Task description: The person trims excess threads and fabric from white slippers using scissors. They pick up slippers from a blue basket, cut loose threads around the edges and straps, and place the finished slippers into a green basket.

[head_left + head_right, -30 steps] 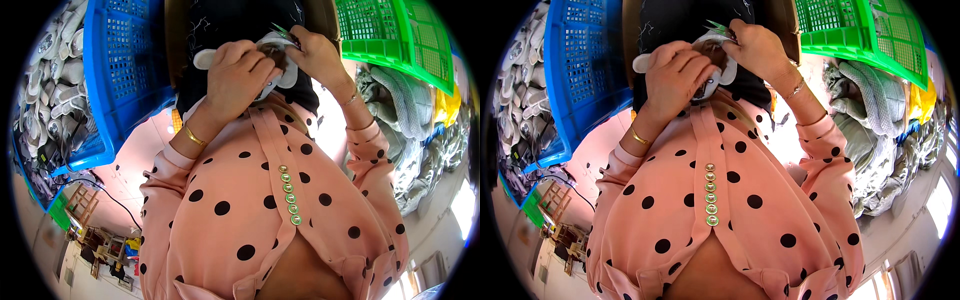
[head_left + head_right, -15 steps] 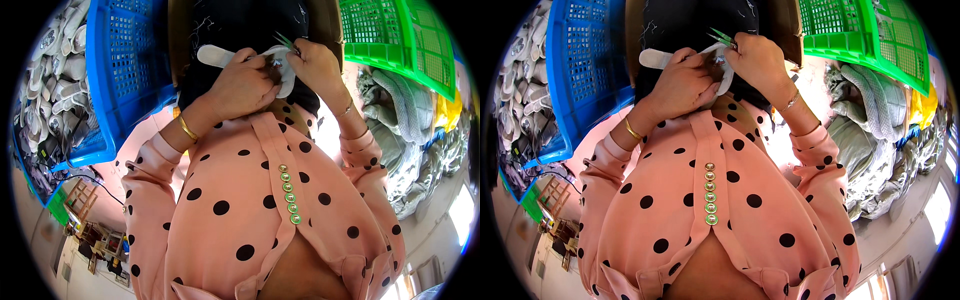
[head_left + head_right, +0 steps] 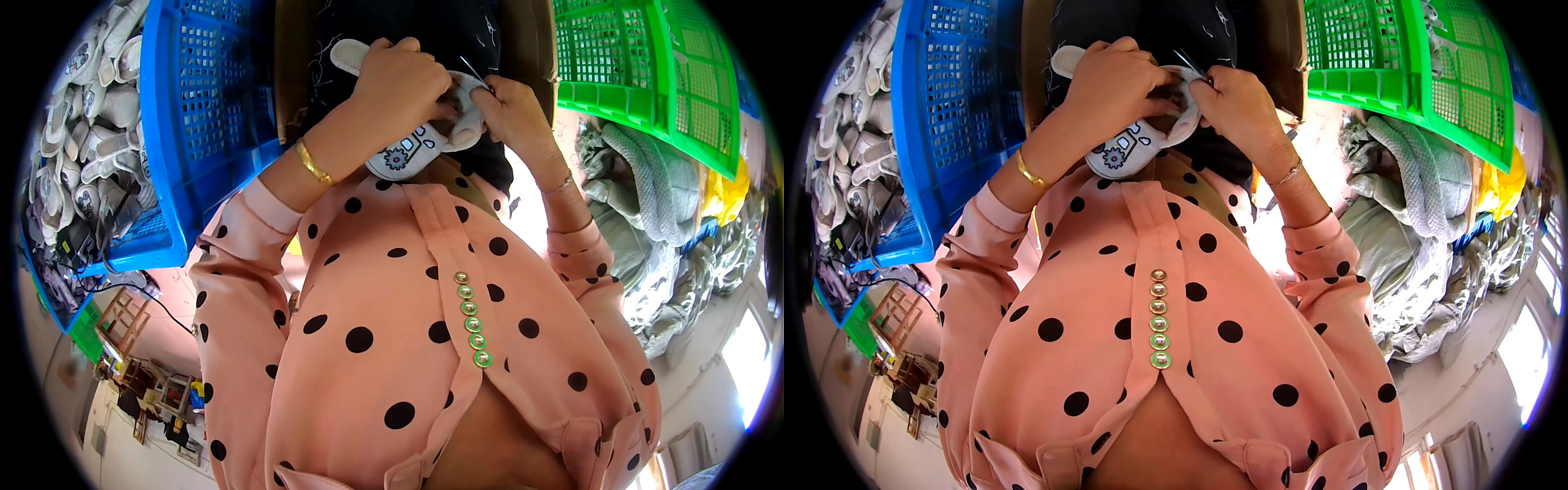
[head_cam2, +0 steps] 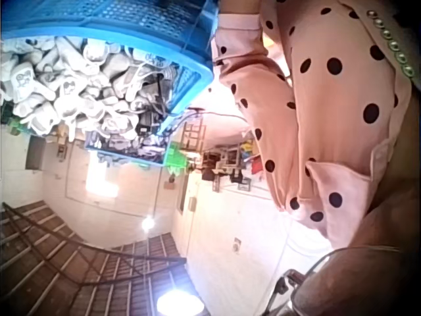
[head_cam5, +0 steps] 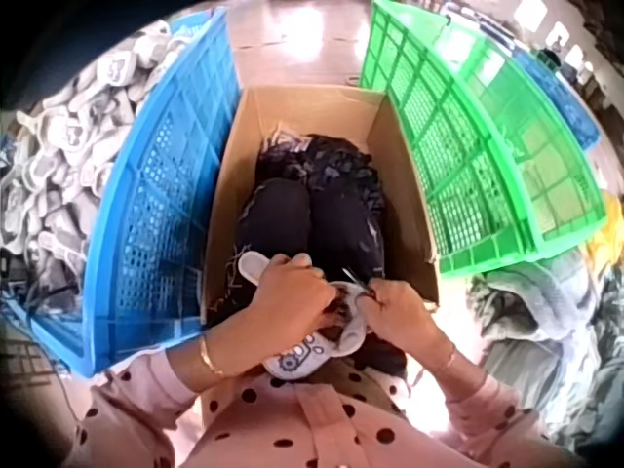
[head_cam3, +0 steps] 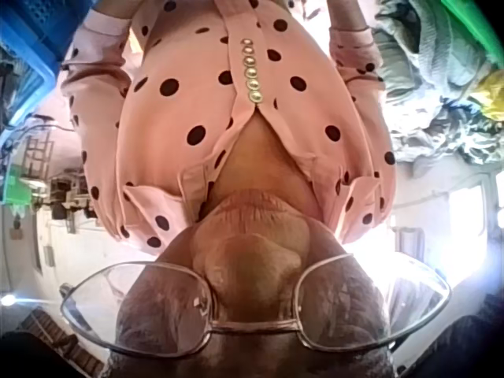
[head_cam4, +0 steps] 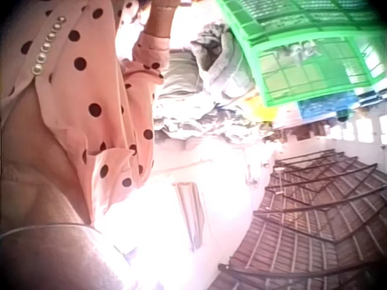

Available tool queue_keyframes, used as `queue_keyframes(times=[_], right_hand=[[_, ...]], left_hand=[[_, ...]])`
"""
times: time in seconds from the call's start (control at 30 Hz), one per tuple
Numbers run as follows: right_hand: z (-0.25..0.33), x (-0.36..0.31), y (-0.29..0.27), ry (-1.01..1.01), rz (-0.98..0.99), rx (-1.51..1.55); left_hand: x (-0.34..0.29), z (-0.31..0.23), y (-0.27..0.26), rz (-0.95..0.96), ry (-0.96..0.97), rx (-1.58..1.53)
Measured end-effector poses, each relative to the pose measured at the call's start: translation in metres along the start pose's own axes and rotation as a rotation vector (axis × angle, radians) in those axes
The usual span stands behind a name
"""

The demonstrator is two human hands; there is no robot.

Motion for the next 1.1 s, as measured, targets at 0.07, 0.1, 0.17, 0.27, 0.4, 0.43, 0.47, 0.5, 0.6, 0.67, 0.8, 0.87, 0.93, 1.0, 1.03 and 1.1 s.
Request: queue_keyframes(times=[0.07, 0.1, 0.17, 0.27, 0.4, 0.43, 0.47, 0.5, 0.6, 0.67, 0.8, 0.87, 0.93, 1.0, 1.03, 1.1], right_hand=[[-0.004, 0.004, -0.001, -0.028, 0.025, 0.024], [-0.008, 0.006, -0.001, -0.043, 0.038, 0.036], [-0.017, 0.011, -0.002, -0.204, 0.025, -0.04], [-0.01, 0.005, -0.019, -0.477, -0.142, -0.406], [0.032, -0.015, -0.039, -0.609, -0.104, -0.818], [0.035, -0.018, -0.04, -0.641, -0.072, -0.888], [0.04, -0.021, -0.04, -0.805, -0.111, -0.94], [0.042, -0.021, -0.039, -0.84, -0.09, -0.984], [0.048, -0.018, -0.035, -0.897, -0.036, -1.141], [0.053, -0.011, -0.03, -0.869, -0.01, -1.273], [0.065, -0.006, -0.024, -0.83, 0.071, -1.397], [0.066, -0.003, -0.022, -0.907, 0.097, -1.436], [0.064, 0.001, -0.019, -0.952, 0.176, -1.473], [0.06, 0.006, -0.016, -0.941, 0.233, -1.502], [0.058, 0.008, -0.014, -0.904, 0.25, -1.515], [0.053, 0.01, -0.011, -0.855, 0.258, -1.573]], left_hand=[[0.012, 0.002, 0.003, 0.064, -0.013, 0.006], [0.016, 0.004, 0.004, 0.085, -0.037, -0.08], [0.02, 0.007, 0.01, 0.129, -0.077, -0.249], [0.019, 0.007, 0.009, 0.114, -0.066, -0.323], [0.019, 0.016, 0.017, 0.047, -0.093, -0.392], [0.021, 0.015, 0.016, 0.056, -0.105, -0.367], [0.022, 0.014, 0.015, 0.064, -0.118, -0.343], [0.022, 0.014, 0.014, 0.069, -0.118, -0.341], [0.022, 0.013, 0.013, 0.065, -0.099, -0.336], [0.02, 0.015, 0.014, 0.041, -0.062, -0.335], [0.021, 0.017, 0.012, 0.028, -0.038, -0.394], [0.021, 0.019, 0.012, 0.032, -0.034, -0.406], [0.021, 0.019, 0.013, 0.061, -0.029, -0.404], [0.022, 0.019, 0.011, 0.082, -0.016, -0.403], [0.023, 0.018, 0.009, 0.088, -0.003, -0.405], [0.024, 0.016, 0.009, 0.093, 0.009, -0.415]])
Point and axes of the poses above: each hand's wrist, its own x-axis towards the middle knuckle, its own y-axis out of the palm, z = x × y, the point moved 4 cm from there along x, towards the middle knuckle, and after that the axes turned 5 degrees about -y, right-handed, at the moved point
